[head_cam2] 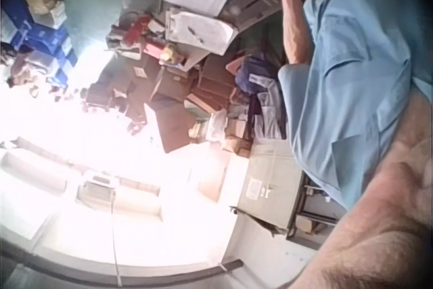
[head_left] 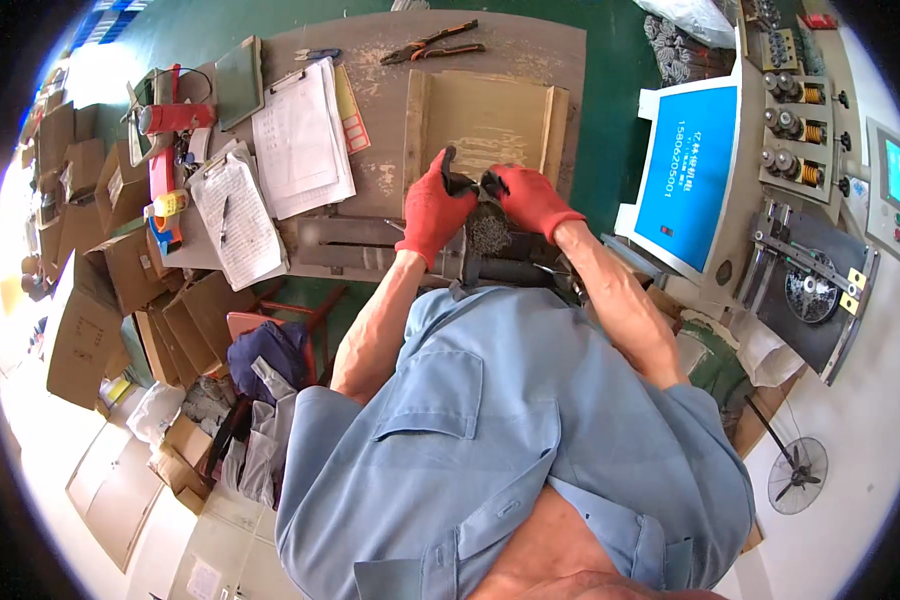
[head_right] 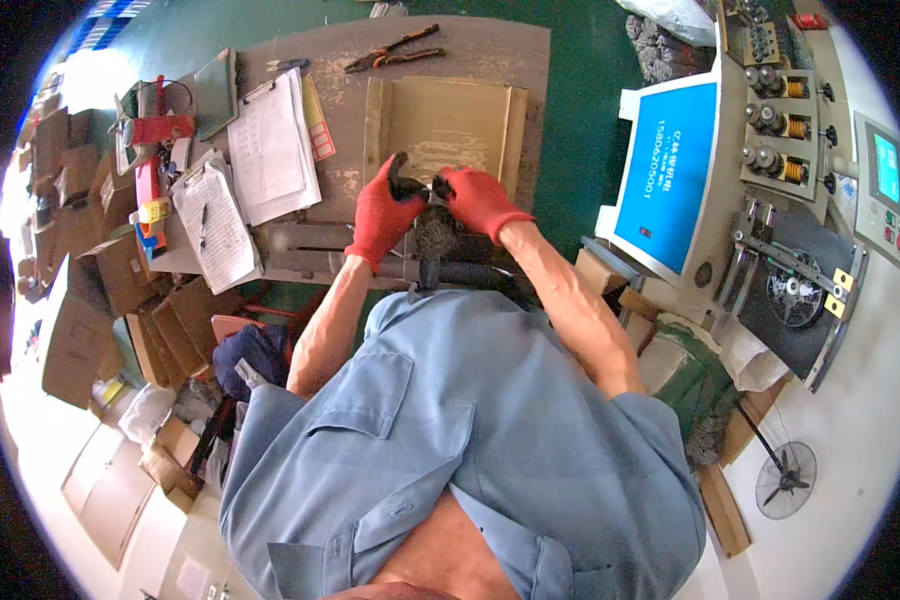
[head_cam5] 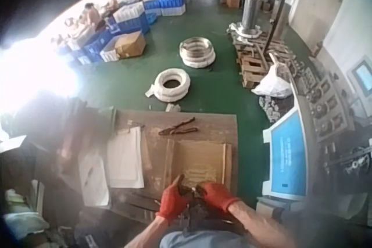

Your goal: The person gathers a bundle of thin metal rods and secures them with a white tie using both hands. They then place the bundle into a cardboard box and write on a yellow document with a pen.

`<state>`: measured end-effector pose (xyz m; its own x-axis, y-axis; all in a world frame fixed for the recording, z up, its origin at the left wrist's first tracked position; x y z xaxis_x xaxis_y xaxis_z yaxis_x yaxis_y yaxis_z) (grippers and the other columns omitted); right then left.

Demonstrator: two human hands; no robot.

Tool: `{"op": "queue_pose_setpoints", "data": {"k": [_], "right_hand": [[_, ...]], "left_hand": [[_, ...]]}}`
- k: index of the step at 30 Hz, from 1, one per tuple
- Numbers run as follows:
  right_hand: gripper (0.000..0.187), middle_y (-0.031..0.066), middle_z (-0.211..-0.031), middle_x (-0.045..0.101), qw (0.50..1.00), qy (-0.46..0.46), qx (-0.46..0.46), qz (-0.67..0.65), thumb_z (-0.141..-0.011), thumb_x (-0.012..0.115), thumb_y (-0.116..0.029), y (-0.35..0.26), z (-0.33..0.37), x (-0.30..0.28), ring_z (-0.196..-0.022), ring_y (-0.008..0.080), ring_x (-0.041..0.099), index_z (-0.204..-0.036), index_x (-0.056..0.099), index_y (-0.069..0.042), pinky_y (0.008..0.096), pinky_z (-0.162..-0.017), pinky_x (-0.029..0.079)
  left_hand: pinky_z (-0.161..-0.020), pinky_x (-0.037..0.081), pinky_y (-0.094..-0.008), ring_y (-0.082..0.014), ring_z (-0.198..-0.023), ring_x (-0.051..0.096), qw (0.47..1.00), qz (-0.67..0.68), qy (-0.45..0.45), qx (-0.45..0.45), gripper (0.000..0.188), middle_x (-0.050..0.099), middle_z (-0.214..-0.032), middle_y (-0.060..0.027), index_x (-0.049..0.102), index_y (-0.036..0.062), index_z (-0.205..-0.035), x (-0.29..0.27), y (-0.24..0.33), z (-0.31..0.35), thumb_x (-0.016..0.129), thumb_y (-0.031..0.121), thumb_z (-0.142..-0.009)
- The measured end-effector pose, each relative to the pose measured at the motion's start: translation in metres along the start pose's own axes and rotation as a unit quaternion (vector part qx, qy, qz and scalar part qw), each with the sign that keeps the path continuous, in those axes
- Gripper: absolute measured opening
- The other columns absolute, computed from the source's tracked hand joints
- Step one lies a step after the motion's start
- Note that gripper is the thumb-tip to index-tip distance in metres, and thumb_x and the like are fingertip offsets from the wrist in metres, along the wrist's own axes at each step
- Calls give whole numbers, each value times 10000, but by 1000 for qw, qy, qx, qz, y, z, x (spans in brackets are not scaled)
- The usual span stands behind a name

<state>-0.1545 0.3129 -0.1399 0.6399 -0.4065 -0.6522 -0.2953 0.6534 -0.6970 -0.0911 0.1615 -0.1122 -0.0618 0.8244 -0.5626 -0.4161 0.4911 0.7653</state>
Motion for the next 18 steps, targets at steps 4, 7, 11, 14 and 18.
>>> {"op": "queue_pose_setpoints", "data": {"k": [4, 7, 11, 14, 18], "right_hand": [[208, 185, -852, 652, 975, -90, 14, -205, -859, 563, -204, 19, -8, 5, -785, 243, 619, -966, 630, -38, 388, -749, 470], [239, 98, -839, 665, 952, -124, 30, -279, -884, 578, -236, 31, -11, 12, -769, 132, 543, -981, 649, -29, 329, -740, 455], [239, 25, -842, 661, 930, -143, 46, -336, -887, 586, -232, 38, -11, 20, -785, 104, 527, -986, 664, -29, 306, -736, 456], [224, 14, -832, 660, 913, -152, 76, -370, -885, 584, -221, 34, -7, 18, -777, 103, 527, -966, 667, -29, 302, -726, 455], [208, 6, -812, 652, 914, -145, 89, -369, -882, 578, -206, 40, -7, 22, -762, 101, 523, -947, 667, -29, 304, -708, 455]], "left_hand": [[-787, 506, -391, -314, -888, 653, 1000, 10, 5, 5, 716, 683, -917, -144, 447, 42, -1332, 4, -6, 0, 719, 194, -687], [-773, 506, -403, -324, -876, 649, 999, -33, 26, 16, 727, 682, -902, -141, 445, 54, -1332, 5, -7, 0, 736, 206, -683], [-754, 506, -418, -330, -867, 648, 994, -81, 69, 29, 719, 680, -898, -144, 457, 81, -1320, -6, 4, 4, 753, 221, -680], [-743, 507, -420, -336, -858, 648, 996, -69, 50, 40, 685, 675, -902, -157, 475, 82, -1301, -12, 2, 4, 748, 217, -688], [-739, 507, -419, -356, -848, 641, 997, -73, -25, 30, 635, 667, -906, -177, 503, 67, -1275, -16, 15, 7, 731, 213, -701]]}}
Point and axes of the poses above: each hand's wrist, its own z-axis away from the middle knuckle, its own x-axis out of the palm, y = z × x, the point moved 4 cm from there along -z, towards the middle knuckle
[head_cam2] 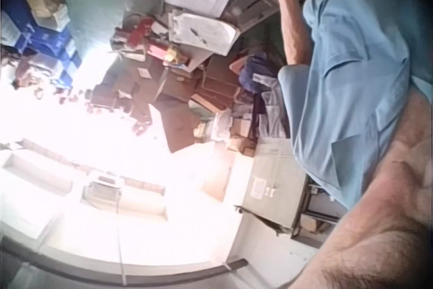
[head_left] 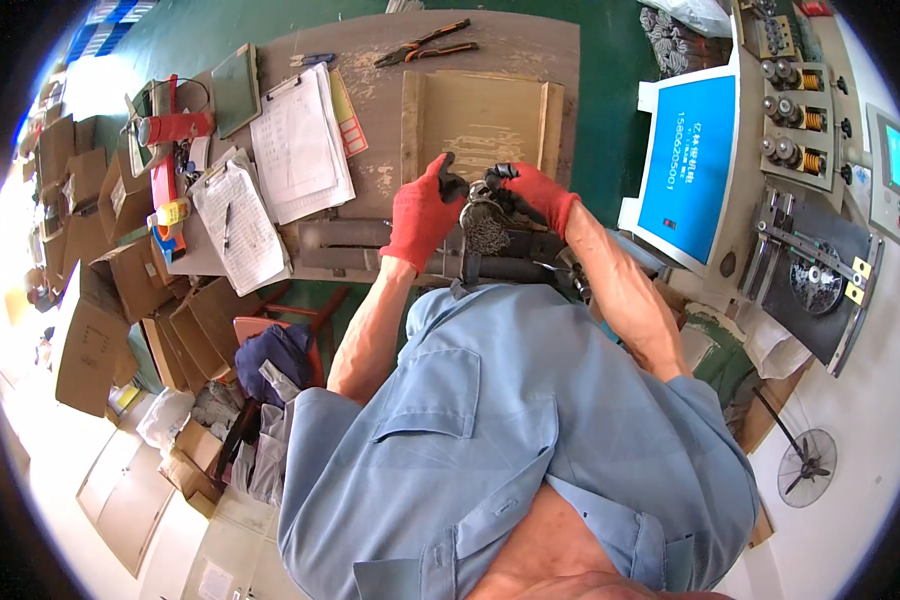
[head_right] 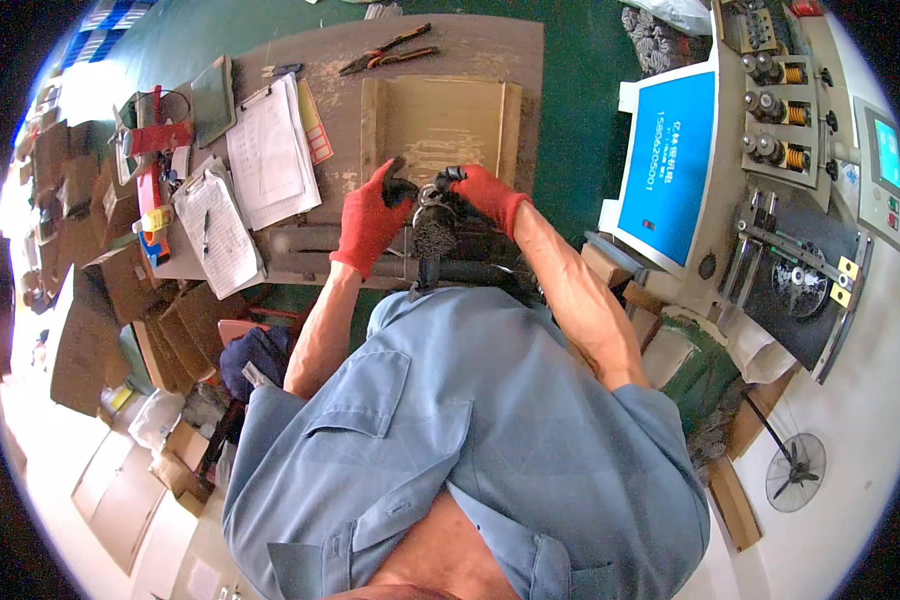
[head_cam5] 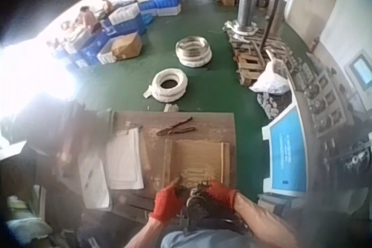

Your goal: The person gathers a bundle of thin metal rods and secures them with a white tie using both hands. They then place the bundle into a cardboard box and write on a yellow document with a pen.

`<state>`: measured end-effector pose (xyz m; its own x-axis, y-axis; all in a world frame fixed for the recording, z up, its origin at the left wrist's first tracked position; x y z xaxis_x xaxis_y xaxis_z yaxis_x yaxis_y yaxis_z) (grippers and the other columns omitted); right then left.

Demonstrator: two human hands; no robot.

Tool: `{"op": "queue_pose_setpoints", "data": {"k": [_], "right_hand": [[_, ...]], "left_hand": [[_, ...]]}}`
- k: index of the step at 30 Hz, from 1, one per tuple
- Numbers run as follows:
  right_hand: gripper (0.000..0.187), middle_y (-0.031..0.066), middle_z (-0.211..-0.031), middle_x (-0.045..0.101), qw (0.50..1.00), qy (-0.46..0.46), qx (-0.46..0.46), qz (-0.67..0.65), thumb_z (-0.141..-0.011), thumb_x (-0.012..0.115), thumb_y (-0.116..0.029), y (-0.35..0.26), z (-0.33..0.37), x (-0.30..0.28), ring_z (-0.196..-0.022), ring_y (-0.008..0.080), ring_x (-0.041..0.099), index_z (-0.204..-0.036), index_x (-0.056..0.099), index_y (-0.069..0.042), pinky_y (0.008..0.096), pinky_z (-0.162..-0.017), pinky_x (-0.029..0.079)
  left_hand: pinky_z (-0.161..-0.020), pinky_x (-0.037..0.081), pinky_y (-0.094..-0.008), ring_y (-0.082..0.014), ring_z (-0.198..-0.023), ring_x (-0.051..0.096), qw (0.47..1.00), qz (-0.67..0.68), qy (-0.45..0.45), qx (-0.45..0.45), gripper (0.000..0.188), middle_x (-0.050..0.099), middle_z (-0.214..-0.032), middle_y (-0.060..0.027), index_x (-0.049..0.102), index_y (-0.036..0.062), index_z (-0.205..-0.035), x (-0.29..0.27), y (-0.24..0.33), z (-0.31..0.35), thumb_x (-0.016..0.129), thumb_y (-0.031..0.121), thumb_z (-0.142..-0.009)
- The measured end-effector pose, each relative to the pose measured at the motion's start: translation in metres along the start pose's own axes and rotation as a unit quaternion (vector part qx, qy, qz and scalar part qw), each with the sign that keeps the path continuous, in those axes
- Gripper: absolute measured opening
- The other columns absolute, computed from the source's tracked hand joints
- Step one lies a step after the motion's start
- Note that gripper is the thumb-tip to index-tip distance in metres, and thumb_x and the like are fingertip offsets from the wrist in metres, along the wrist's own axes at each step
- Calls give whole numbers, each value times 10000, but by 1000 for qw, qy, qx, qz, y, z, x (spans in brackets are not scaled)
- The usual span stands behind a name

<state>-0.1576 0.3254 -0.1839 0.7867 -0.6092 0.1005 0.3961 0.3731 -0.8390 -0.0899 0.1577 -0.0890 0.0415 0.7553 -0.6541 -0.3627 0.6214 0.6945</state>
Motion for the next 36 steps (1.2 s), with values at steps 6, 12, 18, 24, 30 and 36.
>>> {"op": "queue_pose_setpoints", "data": {"k": [6, 12, 18, 24, 30, 36], "right_hand": [[194, 4, -802, 643, 998, 3, -18, -56, -862, 569, -183, 10, -5, 2, -743, 96, 518, -915, 666, -23, 306, -685, 453], [182, 2, -791, 638, 999, 4, 6, -51, -842, 579, -172, -7, 2, 4, -740, 93, 525, -882, 669, -19, 302, -681, 456], [159, -5, -774, 644, 997, 40, -32, -59, -820, 617, -164, -3, 7, 2, -726, 86, 539, -877, 677, -27, 296, -679, 461], [187, 38, -776, 677, 988, 127, -30, -87, -759, 715, -194, 4, 9, -4, -720, 120, 594, -859, 676, -42, 304, -671, 476], [199, 109, -785, 677, 973, 210, -13, 94, -719, 721, -209, 15, 16, -22, -724, 233, 639, -860, 668, -80, 354, -676, 490], [168, 142, -794, 664, 943, 252, -22, 215, -746, 660, -199, 6, 16, -22, -742, 313, 633, -873, 665, -89, 379, -676, 490]], "left_hand": [[-732, 494, -449, -375, -851, 628, 993, -98, -33, 59, 619, 665, -898, -181, 522, 61, -1257, 10, 9, -5, 727, 234, -698], [-753, 505, -439, -371, -880, 633, 979, -174, -73, 76, 661, 664, -933, -196, 518, 51, -1251, 18, 12, -20, 735, 273, -668], [-791, 510, -409, -347, -914, 640, 993, -68, -60, 79, 580, 667, -962, -183, 576, 66, -1191, 15, 10, -22, 725, 268, -668], [-787, 513, -356, -265, -864, 666, 996, -39, -77, 29, 528, 680, -940, -164, 615, 52, -1150, 9, 5, -22, 737, 226, -667], [-716, 504, -306, -176, -758, 645, 981, 142, -135, 6, 411, 681, -817, -104, 645, 19, -1067, 10, -18, -17, 685, 141, -676], [-617, 469, -226, -67, -694, 559, 928, 288, -208, -108, 339, 651, -803, 4, 659, 18, -1044, 13, -21, -12, 645, 40, -705]]}}
Point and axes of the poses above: each hand's wrist, its own z-axis away from the middle knuckle, its own x-axis out of the palm, y = z × x, the point moved 4 cm from there along -z, towards the middle knuckle
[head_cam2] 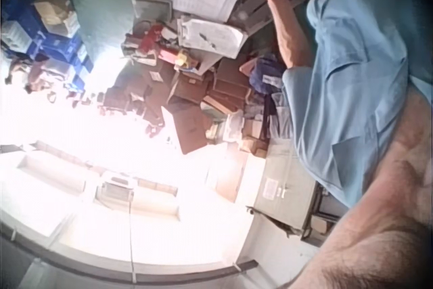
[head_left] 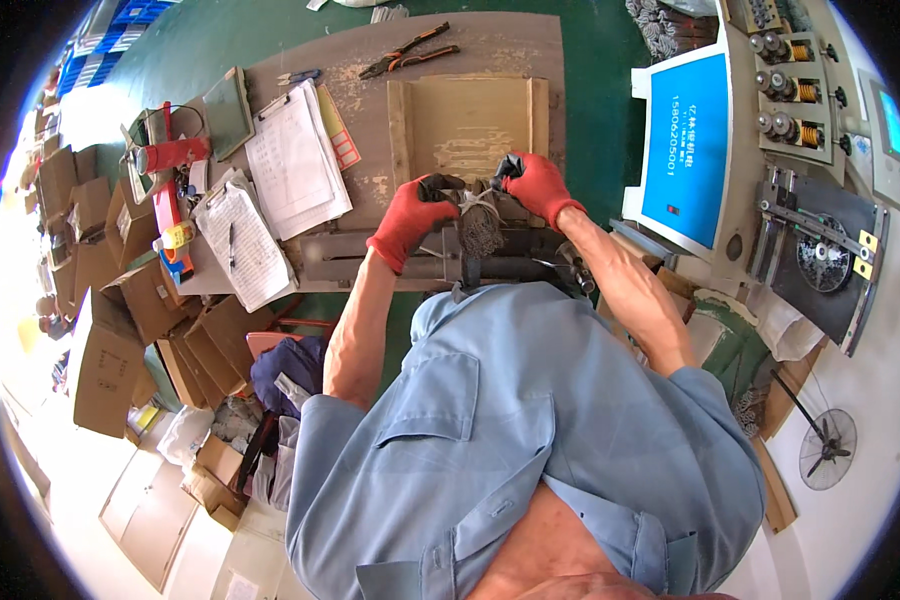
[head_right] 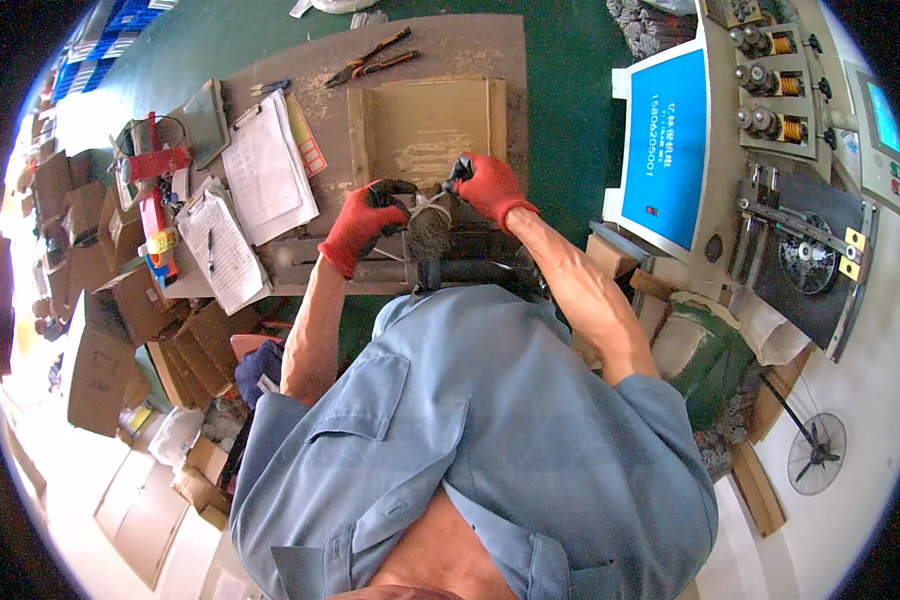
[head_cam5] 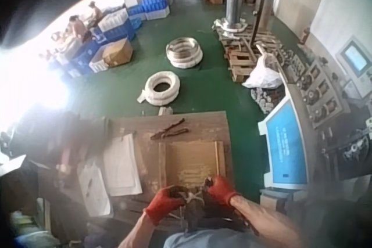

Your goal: The person gathers a bundle of thin metal rods and secures them with a white tie using both hands. They then place the bundle into a cardboard box and write on a yellow document with a pen.

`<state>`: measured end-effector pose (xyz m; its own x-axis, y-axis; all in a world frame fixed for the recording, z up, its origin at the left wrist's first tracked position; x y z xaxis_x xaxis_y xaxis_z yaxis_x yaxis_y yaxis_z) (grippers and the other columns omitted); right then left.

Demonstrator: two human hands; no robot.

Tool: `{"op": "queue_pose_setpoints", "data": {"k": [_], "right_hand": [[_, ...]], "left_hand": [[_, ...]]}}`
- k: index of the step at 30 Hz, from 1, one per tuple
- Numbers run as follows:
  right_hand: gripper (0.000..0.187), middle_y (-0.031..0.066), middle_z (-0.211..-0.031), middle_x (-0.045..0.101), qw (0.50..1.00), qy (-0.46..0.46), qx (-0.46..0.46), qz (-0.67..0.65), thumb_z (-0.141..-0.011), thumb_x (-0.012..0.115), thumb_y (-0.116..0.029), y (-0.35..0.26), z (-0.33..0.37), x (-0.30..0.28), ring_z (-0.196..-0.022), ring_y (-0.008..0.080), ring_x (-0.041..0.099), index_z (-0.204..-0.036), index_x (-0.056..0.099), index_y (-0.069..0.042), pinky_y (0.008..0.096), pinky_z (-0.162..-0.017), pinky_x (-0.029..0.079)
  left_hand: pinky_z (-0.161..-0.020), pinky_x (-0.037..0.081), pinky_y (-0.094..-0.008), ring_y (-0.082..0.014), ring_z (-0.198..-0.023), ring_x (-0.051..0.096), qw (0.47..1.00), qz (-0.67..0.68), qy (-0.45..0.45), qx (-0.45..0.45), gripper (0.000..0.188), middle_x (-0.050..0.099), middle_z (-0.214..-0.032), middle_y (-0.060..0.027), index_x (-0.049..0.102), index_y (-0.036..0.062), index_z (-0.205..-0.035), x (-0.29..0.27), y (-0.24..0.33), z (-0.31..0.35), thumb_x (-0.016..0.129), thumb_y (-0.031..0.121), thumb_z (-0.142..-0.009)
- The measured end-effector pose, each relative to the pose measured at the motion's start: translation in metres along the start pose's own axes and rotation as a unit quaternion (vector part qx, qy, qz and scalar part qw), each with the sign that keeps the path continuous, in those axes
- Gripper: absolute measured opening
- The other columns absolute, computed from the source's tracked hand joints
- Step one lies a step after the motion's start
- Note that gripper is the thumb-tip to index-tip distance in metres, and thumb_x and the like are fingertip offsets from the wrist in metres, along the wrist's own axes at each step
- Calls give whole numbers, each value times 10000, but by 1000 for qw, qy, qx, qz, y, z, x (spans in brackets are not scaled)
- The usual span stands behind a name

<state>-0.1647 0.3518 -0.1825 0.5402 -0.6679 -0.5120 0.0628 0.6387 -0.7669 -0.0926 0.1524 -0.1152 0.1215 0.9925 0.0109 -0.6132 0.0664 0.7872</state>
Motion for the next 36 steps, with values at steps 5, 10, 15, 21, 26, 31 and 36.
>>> {"op": "queue_pose_setpoints", "data": {"k": [5, 10, 15, 21, 26, 31, 36], "right_hand": [[231, 176, -842, 661, 999, -19, 27, 3, -743, 657, -241, 2, 0, 1, -823, 374, 632, -919, 658, -92, 435, -724, 497], [347, 186, -959, 655, 1000, -21, 9, 13, -759, 665, -231, 7, 8, 5, -910, 374, 623, -1079, 634, -101, 433, -792, 500], [717, 138, -1356, 449, 966, -29, -223, 126, -703, 715, -261, -13, 29, -27, -1190, 357, 478, -1362, 442, -197, 421, -992, 410], [972, 110, -1394, 410, 904, -130, -377, 152, -517, 806, -350, -45, 34, -11, -1263, 332, 405, -1387, 406, -180, 451, -1063, 333], [870, 107, -1304, 499, 871, -214, -420, 138, -472, 812, -383, -34, 13, 42, -1219, 319, 447, -1251, 508, -146, 436, -1022, 350], [765, 99, -1290, 517, 842, -220, -476, 129, -513, 785, -320, -29, 9, 52, -1228, 287, 448, -1213, 534, -142, 447, -997, 356], [755, 100, -1285, 524, 847, -235, -469, 91, -520, 771, -269, -46, 7, 39, -1252, 298, 428, -1227, 535, -147, 471, -980, 377]], "left_hand": [[-627, 471, -228, -69, -699, 566, 999, 44, 13, 23, 328, 656, -811, 0, 661, 20, -1033, 0, -7, 4, 655, 35, -705], [-823, 477, -265, -123, -906, 589, 996, -27, 46, 78, 482, 651, -979, -58, 577, 6, -1188, -12, -9, 18, 673, 43, -717], [-1030, 386, -397, -311, -1264, 429, 911, -328, 191, 161, 957, 432, -1366, -192, 331, 26, -1399, -10, -50, 54, 809, 198, -588], [-1083, 270, -508, -424, -1326, 296, 860, -326, 212, 331, 1176, 330, -1427, -211, 293, 34, -1411, 44, -24, 52, 878, 372, -449], [-1058, 275, -540, -410, -1313, 332, 834, -320, 213, 395, 920, 475, -1343, -114, 498, 120, -1299, 49, -13, 24, 841, 403, -493], [-1087, 227, -555, -374, -1306, 375, 833, -326, 163, 418, 640, 580, -1232, -42, 602, 141, -1133, 41, -12, 21, 812, 335, -560], [-1093, 215, -556, -356, -1315, 372, 855, -296, 113, 410, 603, 611, -1181, -31, 603, 140, -1130, 38, -17, 15, 803, 278, -578]]}}
Point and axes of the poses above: each hand's wrist, its own z-axis away from the middle knuckle, its own x-axis out of the palm, y = z × x, the point moved 4 cm from there along -z, towards the middle knuckle
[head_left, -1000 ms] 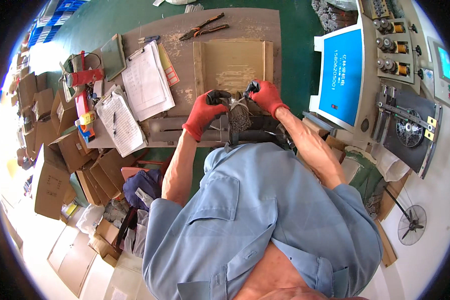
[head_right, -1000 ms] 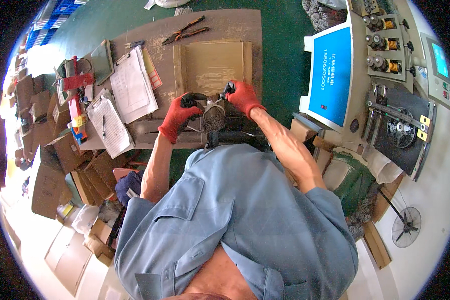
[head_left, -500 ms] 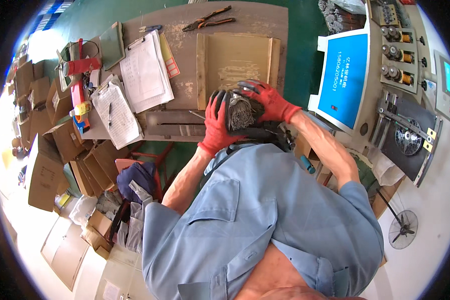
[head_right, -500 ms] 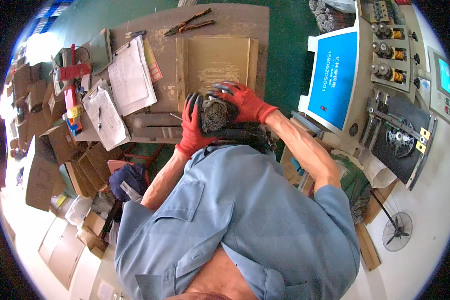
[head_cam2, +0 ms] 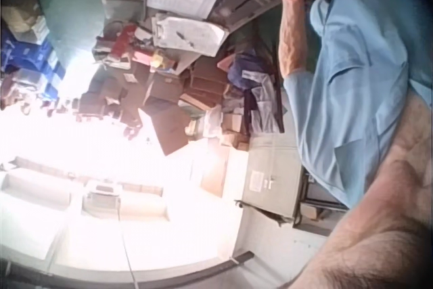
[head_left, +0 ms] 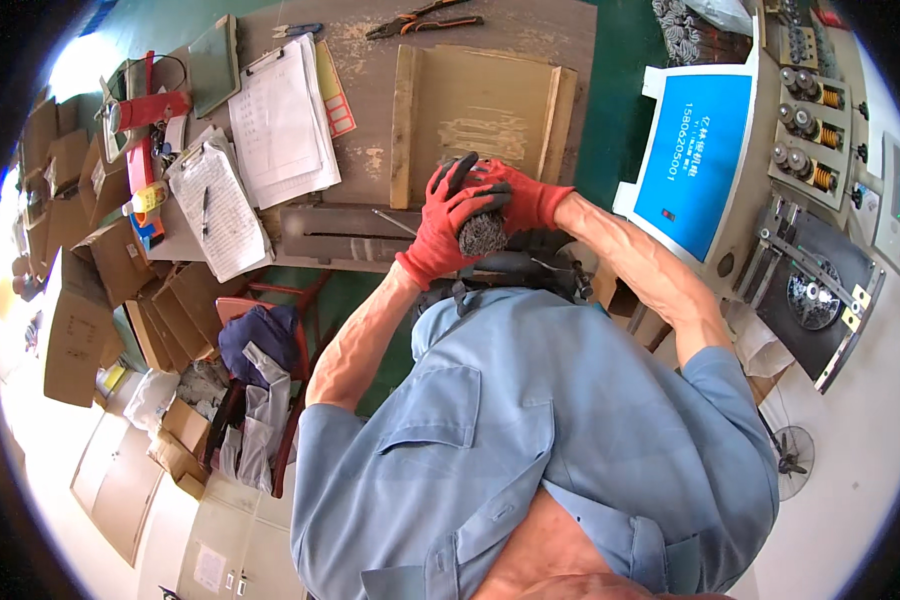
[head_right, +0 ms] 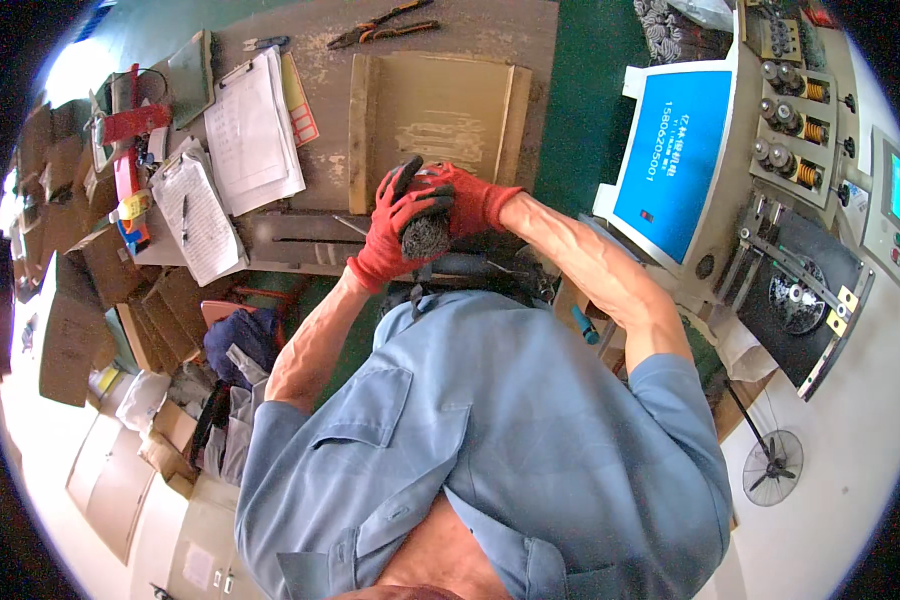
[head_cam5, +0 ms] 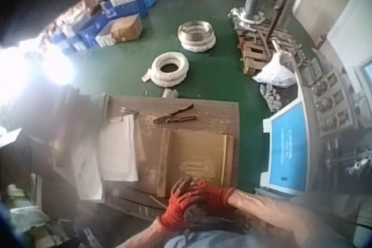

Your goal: The person gathers a bundle of thin metal rods and secures them with a white tie using both hands. They then place the bundle into a cardboard box and write on a yellow document with a pen.

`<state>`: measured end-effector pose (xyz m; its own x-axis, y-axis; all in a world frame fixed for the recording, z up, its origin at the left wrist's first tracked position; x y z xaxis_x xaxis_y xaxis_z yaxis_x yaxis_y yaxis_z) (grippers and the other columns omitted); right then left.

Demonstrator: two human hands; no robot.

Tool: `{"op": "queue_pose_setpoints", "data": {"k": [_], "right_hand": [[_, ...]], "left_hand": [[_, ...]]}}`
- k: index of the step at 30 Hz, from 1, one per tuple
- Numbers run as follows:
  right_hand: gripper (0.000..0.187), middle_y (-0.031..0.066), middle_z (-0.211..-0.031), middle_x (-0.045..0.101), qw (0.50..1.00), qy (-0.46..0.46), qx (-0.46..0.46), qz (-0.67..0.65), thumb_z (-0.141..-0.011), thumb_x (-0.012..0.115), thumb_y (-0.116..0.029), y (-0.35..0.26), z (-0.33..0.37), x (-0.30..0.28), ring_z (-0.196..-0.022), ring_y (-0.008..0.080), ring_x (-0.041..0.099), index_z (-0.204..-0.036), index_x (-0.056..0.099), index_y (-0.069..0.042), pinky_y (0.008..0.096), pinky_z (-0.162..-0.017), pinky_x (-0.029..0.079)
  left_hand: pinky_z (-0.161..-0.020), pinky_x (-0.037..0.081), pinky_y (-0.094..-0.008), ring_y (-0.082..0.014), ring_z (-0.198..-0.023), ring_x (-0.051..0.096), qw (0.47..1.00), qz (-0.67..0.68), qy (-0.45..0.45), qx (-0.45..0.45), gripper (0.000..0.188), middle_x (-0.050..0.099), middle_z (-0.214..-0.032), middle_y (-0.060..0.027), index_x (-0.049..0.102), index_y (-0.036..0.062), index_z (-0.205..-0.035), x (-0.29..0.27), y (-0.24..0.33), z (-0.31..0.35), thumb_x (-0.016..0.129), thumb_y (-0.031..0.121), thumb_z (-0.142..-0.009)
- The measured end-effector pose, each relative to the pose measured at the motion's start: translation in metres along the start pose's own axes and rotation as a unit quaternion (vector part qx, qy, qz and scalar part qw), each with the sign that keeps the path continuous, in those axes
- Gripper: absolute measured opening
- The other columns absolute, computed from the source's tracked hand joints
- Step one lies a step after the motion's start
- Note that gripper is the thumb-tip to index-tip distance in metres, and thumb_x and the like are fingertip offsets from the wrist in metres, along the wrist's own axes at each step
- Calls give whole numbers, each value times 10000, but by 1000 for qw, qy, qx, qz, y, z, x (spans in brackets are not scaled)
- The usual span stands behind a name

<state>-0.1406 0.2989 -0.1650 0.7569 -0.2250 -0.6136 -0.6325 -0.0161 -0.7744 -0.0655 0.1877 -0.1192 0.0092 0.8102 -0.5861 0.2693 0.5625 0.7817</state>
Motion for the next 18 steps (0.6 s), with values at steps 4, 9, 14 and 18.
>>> {"op": "queue_pose_setpoints", "data": {"k": [4, 9, 14, 18], "right_hand": [[802, 103, -1304, 509, 997, -36, 2, -71, -478, 767, -236, 10, -4, 4, -1267, 306, 411, -1240, 531, -157, 485, -992, 372], [760, 108, -1272, 516, 995, -41, 9, -86, -479, 761, -206, 8, -3, 5, -1240, 314, 426, -1204, 544, -144, 463, -1038, 322], [692, 123, -1227, 542, 993, -16, 82, -83, -518, 756, -196, 8, 4, 8, -1187, 320, 470, -1174, 553, -108, 448, -1032, 329], [647, 124, -1208, 550, 992, 48, 83, -84, -568, 748, -201, 1, 4, 8, -1155, 313, 497, -1172, 548, -85, 450, -1023, 347]], "left_hand": [[-1101, 200, -554, -344, -1316, 368, 997, 39, -61, -27, 600, 613, -1168, -23, 603, 153, -1136, -10, 9, -13, 798, 243, -575], [-1096, 216, -548, -327, -1264, 413, 996, 66, -56, -12, 569, 618, -1108, -10, 606, 161, -1093, -7, 3, -9, 800, 235, -563], [-1081, 242, -573, -351, -1179, 460, 999, 10, 32, -31, 551, 622, -1089, -43, 613, 140, -1058, -3, 9, 1, 805, 255, -554], [-1067, 255, -581, -347, -1134, 479, 988, -31, 129, -76, 576, 625, -1083, -46, 599, 134, -1044, 9, 9, 20, 822, 287, -536]]}}
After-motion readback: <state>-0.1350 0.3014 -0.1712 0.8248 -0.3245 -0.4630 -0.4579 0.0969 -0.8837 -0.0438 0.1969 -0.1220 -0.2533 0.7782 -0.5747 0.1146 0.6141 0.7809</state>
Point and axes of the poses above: each hand's wrist, its own z-axis away from the middle knuckle, its own x-axis out of the palm, y = z × x, the point moved 4 cm from there along -z, towards the middle knuckle
